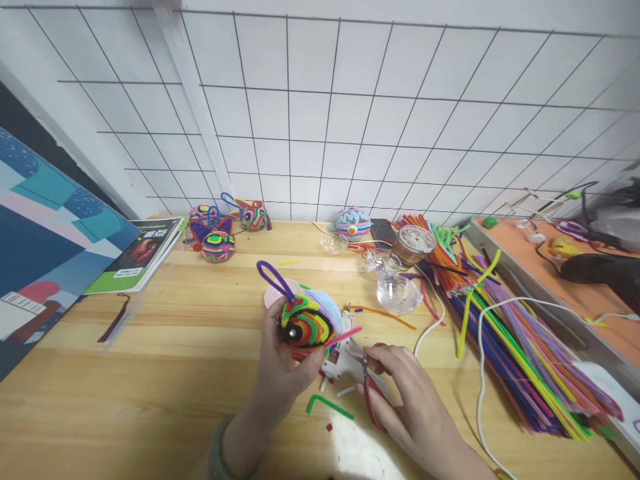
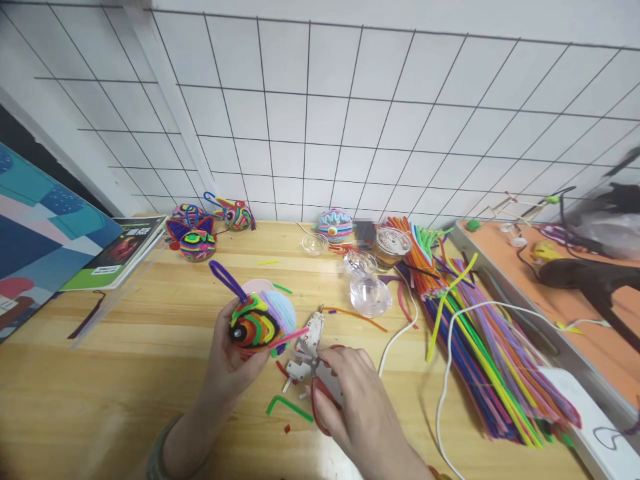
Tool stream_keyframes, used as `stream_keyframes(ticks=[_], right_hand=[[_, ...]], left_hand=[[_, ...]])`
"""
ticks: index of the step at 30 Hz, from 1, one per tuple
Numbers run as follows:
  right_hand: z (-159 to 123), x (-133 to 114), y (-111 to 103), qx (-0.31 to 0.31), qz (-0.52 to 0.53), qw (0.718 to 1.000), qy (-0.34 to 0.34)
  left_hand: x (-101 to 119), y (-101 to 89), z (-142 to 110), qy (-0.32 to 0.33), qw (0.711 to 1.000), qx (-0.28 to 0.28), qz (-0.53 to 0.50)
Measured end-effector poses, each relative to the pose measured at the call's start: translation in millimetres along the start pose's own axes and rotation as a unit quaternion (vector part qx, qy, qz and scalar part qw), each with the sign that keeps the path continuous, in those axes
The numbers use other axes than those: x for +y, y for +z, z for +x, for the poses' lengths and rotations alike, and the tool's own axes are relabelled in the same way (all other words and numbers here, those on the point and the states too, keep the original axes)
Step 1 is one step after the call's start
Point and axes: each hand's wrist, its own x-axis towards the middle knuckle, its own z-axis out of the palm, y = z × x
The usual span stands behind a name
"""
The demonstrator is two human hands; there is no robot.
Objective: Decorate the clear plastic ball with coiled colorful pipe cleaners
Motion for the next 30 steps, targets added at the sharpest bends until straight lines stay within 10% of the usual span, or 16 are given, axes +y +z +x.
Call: stream_keyframes(ticks=[9,16,30], right_hand=[[-16,56,-5,-0.066,-0.184,0.960,0.203],[-19,70,8,-0.081,-0.210,0.957,0.181],[17,34,-7,0.001,-0.094,0.988,0.126]], left_hand=[[-2,-7.9,19,-0.151,0.971,-0.052,-0.180],[8,-8.3,20,-0.284,0.920,-0.024,-0.267],[7,-9.7,19,-0.317,0.912,-0.063,-0.253]])
